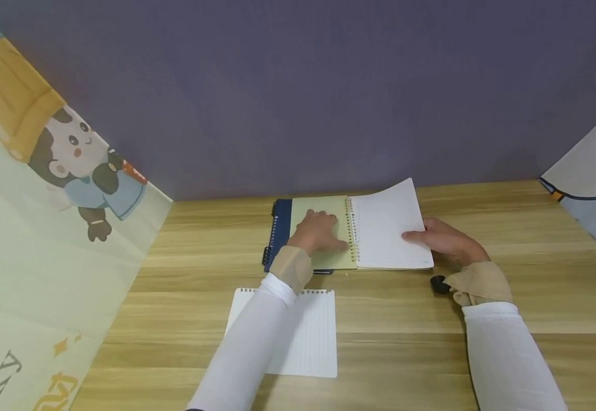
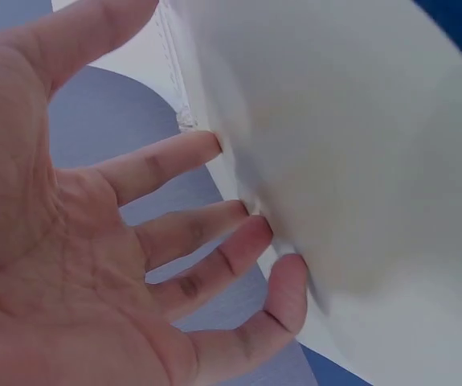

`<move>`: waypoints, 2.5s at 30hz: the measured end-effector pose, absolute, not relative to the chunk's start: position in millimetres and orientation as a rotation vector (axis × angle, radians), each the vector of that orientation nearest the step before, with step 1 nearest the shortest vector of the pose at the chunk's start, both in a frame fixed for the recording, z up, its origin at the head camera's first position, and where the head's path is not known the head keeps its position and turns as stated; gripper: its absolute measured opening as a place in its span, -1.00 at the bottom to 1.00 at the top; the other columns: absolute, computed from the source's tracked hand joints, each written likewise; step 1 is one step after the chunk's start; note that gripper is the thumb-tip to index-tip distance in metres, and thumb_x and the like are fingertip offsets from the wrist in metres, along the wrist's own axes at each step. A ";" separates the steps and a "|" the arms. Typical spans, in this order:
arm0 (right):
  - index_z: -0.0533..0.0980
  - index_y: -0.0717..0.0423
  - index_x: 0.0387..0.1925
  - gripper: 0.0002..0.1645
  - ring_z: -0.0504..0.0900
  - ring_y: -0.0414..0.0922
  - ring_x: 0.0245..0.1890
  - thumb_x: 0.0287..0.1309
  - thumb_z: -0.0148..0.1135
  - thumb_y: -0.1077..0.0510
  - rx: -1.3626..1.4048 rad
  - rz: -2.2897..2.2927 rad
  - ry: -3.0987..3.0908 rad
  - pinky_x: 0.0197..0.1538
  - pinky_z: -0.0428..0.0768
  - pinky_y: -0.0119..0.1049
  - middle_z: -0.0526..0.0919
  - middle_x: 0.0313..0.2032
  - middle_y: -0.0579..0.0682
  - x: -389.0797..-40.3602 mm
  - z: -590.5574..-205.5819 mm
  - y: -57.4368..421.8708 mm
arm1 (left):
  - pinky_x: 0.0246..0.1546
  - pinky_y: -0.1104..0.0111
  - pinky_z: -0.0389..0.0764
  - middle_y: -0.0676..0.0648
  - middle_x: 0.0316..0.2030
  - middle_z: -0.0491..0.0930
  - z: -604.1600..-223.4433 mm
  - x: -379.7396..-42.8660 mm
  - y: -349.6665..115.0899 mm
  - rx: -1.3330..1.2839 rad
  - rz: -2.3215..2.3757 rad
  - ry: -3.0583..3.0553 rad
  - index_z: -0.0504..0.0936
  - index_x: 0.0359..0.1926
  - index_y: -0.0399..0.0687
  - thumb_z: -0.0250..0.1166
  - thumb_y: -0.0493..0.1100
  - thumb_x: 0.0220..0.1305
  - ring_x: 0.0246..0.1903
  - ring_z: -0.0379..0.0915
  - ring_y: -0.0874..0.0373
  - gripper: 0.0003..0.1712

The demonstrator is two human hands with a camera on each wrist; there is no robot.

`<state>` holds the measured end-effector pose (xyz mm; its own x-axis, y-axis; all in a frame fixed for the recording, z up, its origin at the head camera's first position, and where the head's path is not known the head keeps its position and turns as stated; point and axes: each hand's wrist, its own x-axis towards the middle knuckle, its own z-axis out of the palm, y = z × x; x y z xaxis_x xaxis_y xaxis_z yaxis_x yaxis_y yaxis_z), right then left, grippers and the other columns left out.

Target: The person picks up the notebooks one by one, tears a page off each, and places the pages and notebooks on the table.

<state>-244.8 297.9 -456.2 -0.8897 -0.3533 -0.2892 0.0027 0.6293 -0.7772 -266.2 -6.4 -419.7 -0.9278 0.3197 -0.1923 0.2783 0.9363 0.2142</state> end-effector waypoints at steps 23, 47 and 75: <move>0.15 0.39 0.48 -0.23 -0.01 0.44 0.54 0.53 0.02 -0.07 -0.163 -1.270 2.274 0.47 0.19 0.33 0.12 0.51 0.44 -245.6 -458.2 304.6 | 0.26 -0.17 0.47 -0.11 0.44 0.38 -425.2 -261.9 2.0 0.387 0.208 2.887 0.45 0.44 0.12 0.43 0.38 0.15 0.44 0.19 -0.06 -0.08; -0.03 0.63 0.45 -0.16 -0.26 0.57 0.51 0.45 0.05 0.13 -0.166 -1.379 2.205 0.47 -0.10 0.49 -0.20 0.52 0.59 -248.8 -461.5 308.2 | 0.27 -0.18 0.46 -0.12 0.46 0.34 -426.2 -262.2 0.0 0.379 0.181 2.888 0.41 0.47 0.12 0.43 0.39 0.15 0.42 0.19 -0.06 -0.05; -0.29 0.66 0.47 -0.01 -0.46 0.62 0.46 0.42 0.03 0.16 -0.130 -1.430 2.160 0.44 -0.23 0.55 -0.48 0.48 0.63 -245.6 -457.4 310.0 | 0.26 -0.17 0.46 -0.12 0.49 0.32 -427.1 -261.6 1.6 0.370 0.177 2.906 0.42 0.46 0.12 0.45 0.38 0.13 0.42 0.19 -0.05 -0.04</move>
<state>-245.6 310.0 -457.4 -0.8488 -0.3647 -0.3828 0.2099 0.4321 -0.8770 -261.6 1.6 -427.1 -0.9473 0.2591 -0.1884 0.2344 0.9615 0.1438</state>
